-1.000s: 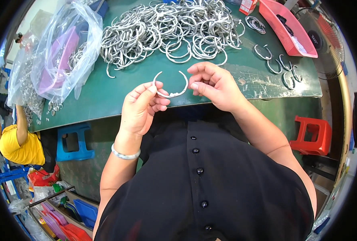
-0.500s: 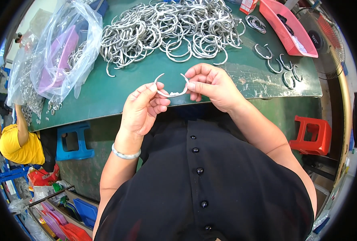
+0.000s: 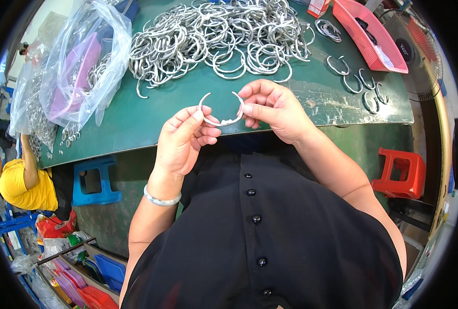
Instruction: The person picks up metal rings from a pile on a table by hand, rotates them to check their condition, and places some into a pink tray.
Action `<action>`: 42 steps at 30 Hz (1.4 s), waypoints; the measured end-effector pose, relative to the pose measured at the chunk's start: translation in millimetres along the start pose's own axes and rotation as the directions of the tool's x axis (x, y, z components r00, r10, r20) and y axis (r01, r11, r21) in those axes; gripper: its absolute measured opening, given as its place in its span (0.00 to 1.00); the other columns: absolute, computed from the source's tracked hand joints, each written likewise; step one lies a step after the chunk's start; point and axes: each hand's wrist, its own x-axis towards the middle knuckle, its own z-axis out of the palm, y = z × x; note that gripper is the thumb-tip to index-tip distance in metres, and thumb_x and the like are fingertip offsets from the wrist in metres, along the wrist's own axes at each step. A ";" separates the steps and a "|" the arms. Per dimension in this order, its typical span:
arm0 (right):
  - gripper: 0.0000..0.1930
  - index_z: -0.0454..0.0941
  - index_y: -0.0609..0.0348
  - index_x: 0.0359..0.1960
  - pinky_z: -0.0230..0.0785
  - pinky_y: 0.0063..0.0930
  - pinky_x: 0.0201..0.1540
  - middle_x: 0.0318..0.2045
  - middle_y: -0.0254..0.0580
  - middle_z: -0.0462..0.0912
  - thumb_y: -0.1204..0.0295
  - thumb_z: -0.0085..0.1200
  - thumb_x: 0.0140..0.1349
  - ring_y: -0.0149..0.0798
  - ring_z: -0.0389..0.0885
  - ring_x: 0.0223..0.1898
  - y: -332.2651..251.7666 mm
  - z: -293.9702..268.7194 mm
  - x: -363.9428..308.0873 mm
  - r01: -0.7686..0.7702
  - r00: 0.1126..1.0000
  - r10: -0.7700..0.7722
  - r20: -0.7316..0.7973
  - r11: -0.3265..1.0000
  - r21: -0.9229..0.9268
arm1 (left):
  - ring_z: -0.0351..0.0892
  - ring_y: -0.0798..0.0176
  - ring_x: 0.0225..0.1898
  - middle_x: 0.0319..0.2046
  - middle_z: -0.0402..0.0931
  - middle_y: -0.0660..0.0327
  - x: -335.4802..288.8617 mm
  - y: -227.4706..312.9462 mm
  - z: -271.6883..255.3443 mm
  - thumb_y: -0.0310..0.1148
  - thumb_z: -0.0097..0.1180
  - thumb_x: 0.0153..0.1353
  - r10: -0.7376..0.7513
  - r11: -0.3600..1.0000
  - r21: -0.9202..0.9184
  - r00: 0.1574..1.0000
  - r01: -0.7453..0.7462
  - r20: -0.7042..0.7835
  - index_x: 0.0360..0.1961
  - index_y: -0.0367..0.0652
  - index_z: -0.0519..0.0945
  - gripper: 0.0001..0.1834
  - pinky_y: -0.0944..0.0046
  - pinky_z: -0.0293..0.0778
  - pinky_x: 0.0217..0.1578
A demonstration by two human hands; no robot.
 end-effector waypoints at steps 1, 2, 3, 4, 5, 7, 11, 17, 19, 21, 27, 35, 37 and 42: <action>0.09 0.69 0.60 0.38 0.66 0.15 0.27 0.25 0.34 0.76 0.76 0.51 0.55 0.23 0.73 0.24 -0.8 0.4 -0.3 0.006 1.000 -0.006 0.003 1.000 -0.010 | 0.78 0.66 0.27 0.29 0.76 0.57 -0.3 -0.1 0.0 0.31 0.47 0.60 0.004 1.000 0.008 1.000 -0.004 0.000 0.37 0.37 0.73 0.09 0.70 0.74 0.28; 0.09 0.69 0.60 0.38 0.66 0.16 0.28 0.26 0.33 0.76 0.76 0.51 0.55 0.23 0.73 0.25 -1.4 0.7 -0.5 0.013 1.000 -0.013 0.005 1.000 -0.019 | 0.78 0.66 0.27 0.29 0.76 0.57 -0.6 -0.1 0.2 0.31 0.47 0.60 0.004 1.000 0.008 1.000 -0.004 0.000 0.37 0.37 0.73 0.09 0.70 0.74 0.28; 0.09 0.69 0.60 0.38 0.66 0.16 0.28 0.26 0.33 0.76 0.76 0.51 0.55 0.23 0.73 0.25 -1.6 1.0 -0.9 0.013 1.000 -0.013 0.006 1.000 -0.020 | 0.78 0.66 0.28 0.29 0.76 0.57 -1.0 0.0 0.4 0.31 0.46 0.60 0.010 1.000 0.013 1.000 -0.010 0.001 0.37 0.36 0.73 0.09 0.70 0.74 0.28; 0.09 0.69 0.60 0.38 0.66 0.16 0.28 0.26 0.34 0.76 0.76 0.51 0.55 0.23 0.73 0.25 -1.8 1.4 -1.3 0.018 1.000 -0.017 0.006 1.000 -0.019 | 0.78 0.66 0.28 0.29 0.76 0.56 -1.4 0.2 0.6 0.31 0.46 0.60 0.016 1.000 0.017 1.000 -0.016 0.001 0.38 0.36 0.73 0.10 0.70 0.74 0.28; 0.10 0.69 0.60 0.39 0.66 0.16 0.29 0.26 0.34 0.76 0.76 0.51 0.55 0.24 0.73 0.25 -2.0 1.8 -1.6 0.022 1.000 -0.022 0.006 1.000 -0.018 | 0.78 0.66 0.28 0.29 0.76 0.56 -1.8 0.6 0.9 0.31 0.46 0.60 0.017 1.000 0.017 1.000 -0.017 0.000 0.38 0.36 0.73 0.10 0.70 0.74 0.28; 0.10 0.69 0.60 0.39 0.66 0.16 0.29 0.26 0.34 0.76 0.76 0.51 0.55 0.24 0.73 0.25 -3.1 2.2 -2.4 0.022 1.000 -0.022 0.003 0.999 -0.026 | 0.78 0.65 0.28 0.29 0.76 0.56 -3.2 1.5 1.5 0.31 0.45 0.61 0.026 0.999 0.035 1.000 -0.026 -0.004 0.38 0.35 0.73 0.10 0.70 0.75 0.29; 0.10 0.69 0.61 0.39 0.67 0.17 0.29 0.27 0.34 0.76 0.77 0.51 0.55 0.24 0.73 0.26 -4.6 3.0 -3.5 0.041 0.999 -0.041 0.007 0.999 -0.031 | 0.77 0.66 0.27 0.30 0.76 0.55 -3.9 1.1 2.9 0.32 0.41 0.62 0.035 0.999 0.041 0.999 -0.034 -0.011 0.41 0.33 0.72 0.13 0.71 0.74 0.27; 0.10 0.69 0.62 0.39 0.67 0.17 0.29 0.28 0.35 0.76 0.77 0.51 0.55 0.23 0.73 0.27 -6.3 3.9 -5.3 0.055 0.998 -0.055 0.012 0.998 -0.027 | 0.78 0.65 0.28 0.31 0.76 0.53 -5.3 2.0 3.1 0.33 0.40 0.62 0.043 0.998 0.047 0.999 -0.043 0.008 0.41 0.31 0.71 0.15 0.71 0.74 0.28; 0.10 0.69 0.62 0.39 0.67 0.17 0.29 0.28 0.35 0.76 0.77 0.51 0.55 0.23 0.73 0.27 -6.6 4.0 -5.5 0.057 0.998 -0.057 0.012 0.998 -0.033 | 0.78 0.65 0.28 0.31 0.76 0.53 -5.4 1.9 3.4 0.33 0.40 0.62 0.051 0.997 0.052 0.999 -0.052 0.017 0.42 0.31 0.71 0.15 0.71 0.74 0.28; 0.10 0.69 0.62 0.40 0.67 0.17 0.29 0.28 0.35 0.76 0.77 0.51 0.55 0.23 0.73 0.27 -6.3 3.5 -5.7 0.060 0.998 -0.059 0.012 0.997 -0.039 | 0.78 0.65 0.28 0.30 0.76 0.53 -6.0 2.0 4.4 0.33 0.40 0.62 0.057 0.997 0.056 0.998 -0.058 0.019 0.41 0.32 0.71 0.14 0.70 0.74 0.28; 0.12 0.67 0.61 0.41 0.66 0.17 0.30 0.28 0.35 0.77 0.76 0.50 0.55 0.24 0.73 0.27 -6.3 1.7 -6.2 0.062 0.998 -0.062 0.004 0.997 -0.050 | 0.77 0.65 0.26 0.29 0.76 0.55 -8.2 1.6 9.1 0.31 0.43 0.61 0.080 0.988 0.136 0.997 -0.077 -0.020 0.38 0.35 0.73 0.11 0.71 0.74 0.27; 0.11 0.68 0.63 0.40 0.67 0.17 0.30 0.28 0.35 0.77 0.76 0.50 0.55 0.24 0.73 0.26 -7.0 0.6 -5.1 0.049 0.999 -0.048 0.016 0.996 -0.072 | 0.77 0.66 0.26 0.29 0.76 0.55 -7.6 0.5 9.2 0.30 0.43 0.61 0.091 0.983 0.160 0.995 -0.086 -0.029 0.37 0.35 0.73 0.10 0.71 0.73 0.27; 0.10 0.70 0.63 0.39 0.67 0.17 0.31 0.28 0.35 0.77 0.76 0.51 0.55 0.24 0.74 0.26 -7.4 1.2 -5.8 0.053 0.999 -0.053 0.005 0.995 -0.080 | 0.77 0.65 0.28 0.29 0.76 0.55 -8.9 -1.9 9.4 0.27 0.44 0.60 0.204 0.947 0.254 0.979 -0.196 -0.007 0.38 0.34 0.73 0.09 0.70 0.74 0.28; 0.08 0.74 0.65 0.37 0.69 0.18 0.34 0.29 0.35 0.78 0.78 0.51 0.54 0.25 0.75 0.29 -3.1 -3.0 -4.9 0.137 0.990 -0.139 -0.003 0.979 -0.149 | 0.76 0.65 0.28 0.29 0.75 0.56 -12.3 3.0 14.8 0.19 0.48 0.55 0.586 0.357 0.729 0.748 -0.584 0.312 0.38 0.32 0.74 0.09 0.72 0.72 0.30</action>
